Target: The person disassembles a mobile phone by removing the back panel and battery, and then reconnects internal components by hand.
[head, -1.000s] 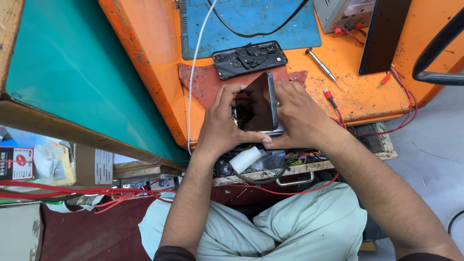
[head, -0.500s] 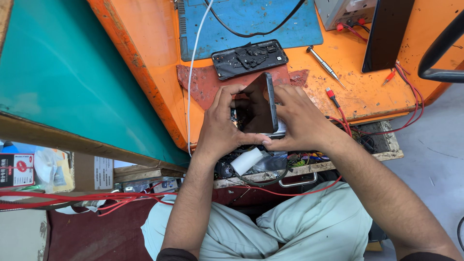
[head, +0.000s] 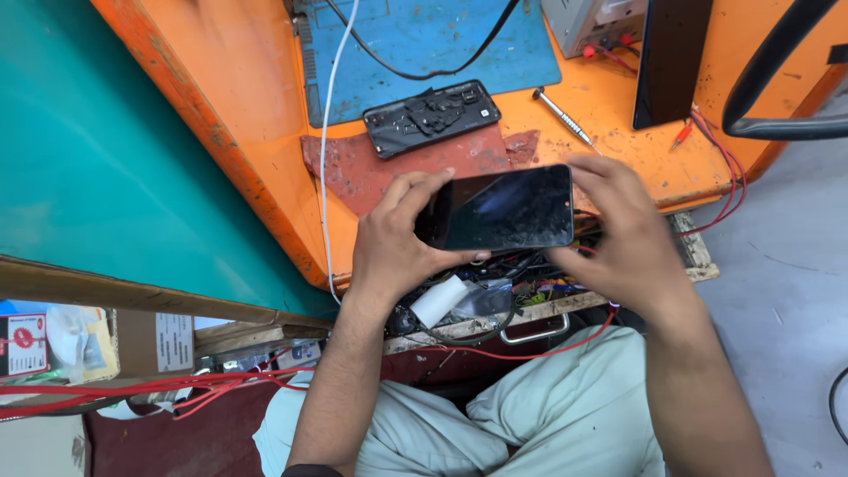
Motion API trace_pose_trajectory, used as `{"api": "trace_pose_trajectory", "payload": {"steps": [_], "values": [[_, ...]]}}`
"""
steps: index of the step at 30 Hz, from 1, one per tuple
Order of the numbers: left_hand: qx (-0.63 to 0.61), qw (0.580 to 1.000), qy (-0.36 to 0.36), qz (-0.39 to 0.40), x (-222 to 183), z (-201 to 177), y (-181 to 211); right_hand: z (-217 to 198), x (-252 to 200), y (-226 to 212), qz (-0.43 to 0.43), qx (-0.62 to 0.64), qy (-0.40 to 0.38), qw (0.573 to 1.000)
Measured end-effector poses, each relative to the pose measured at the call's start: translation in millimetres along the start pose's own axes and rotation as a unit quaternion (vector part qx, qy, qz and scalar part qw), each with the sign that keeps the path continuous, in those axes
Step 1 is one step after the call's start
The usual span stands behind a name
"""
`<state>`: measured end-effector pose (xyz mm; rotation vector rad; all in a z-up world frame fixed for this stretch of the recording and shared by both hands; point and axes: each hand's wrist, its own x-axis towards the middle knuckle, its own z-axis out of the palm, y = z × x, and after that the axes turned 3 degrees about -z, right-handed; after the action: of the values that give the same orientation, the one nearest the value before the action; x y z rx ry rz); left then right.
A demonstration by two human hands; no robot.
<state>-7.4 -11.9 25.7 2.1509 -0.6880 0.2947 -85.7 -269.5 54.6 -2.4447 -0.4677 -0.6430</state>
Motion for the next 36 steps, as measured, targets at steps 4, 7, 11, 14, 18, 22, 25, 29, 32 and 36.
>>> {"api": "trace_pose_trajectory", "payload": {"steps": [4,7,11,14,18,22,25,29,32,36], "values": [[0.016,1.0,-0.006,-0.012,3.4,2.5,11.4,-4.1,-31.5,12.3,0.069,-0.027,0.023,0.997],[0.032,0.999,-0.004,-0.029,4.3,6.6,17.6,8.8,-42.7,24.0,0.056,-0.027,0.012,0.998],[0.056,0.997,-0.016,-0.048,1.7,9.5,23.1,20.2,-38.5,41.3,0.016,-0.097,0.002,0.995],[0.04,0.998,-0.017,-0.052,0.5,9.7,18.7,20.0,-32.6,57.8,0.026,-0.051,-0.026,0.998],[0.004,0.999,-0.02,-0.026,1.7,6.7,11.3,19.1,-26.5,69.0,0.02,0.018,-0.078,0.997],[-0.004,0.999,-0.034,-0.025,3.9,4.9,9.2,21.7,-27.6,67.1,-0.022,0.035,-0.067,0.997],[-0.007,0.999,-0.035,-0.02,4.1,4.8,8.9,27.4,-23.8,70.7,-0.01,0.014,-0.087,0.996],[-0.009,0.999,-0.047,-0.016,5.1,4.4,6.8,34.2,-22.5,75.5,-0.105,-0.004,-0.042,0.994],[-0.004,0.999,-0.038,-0.031,4.4,6.3,6.7,30.7,-29.6,77.2,-0.115,-0.048,0.004,0.992],[0.055,0.997,0.024,-0.053,4.3,17.3,12.9,23.6,-68.7,61.8,-0.003,-0.066,0.126,0.99]]}}
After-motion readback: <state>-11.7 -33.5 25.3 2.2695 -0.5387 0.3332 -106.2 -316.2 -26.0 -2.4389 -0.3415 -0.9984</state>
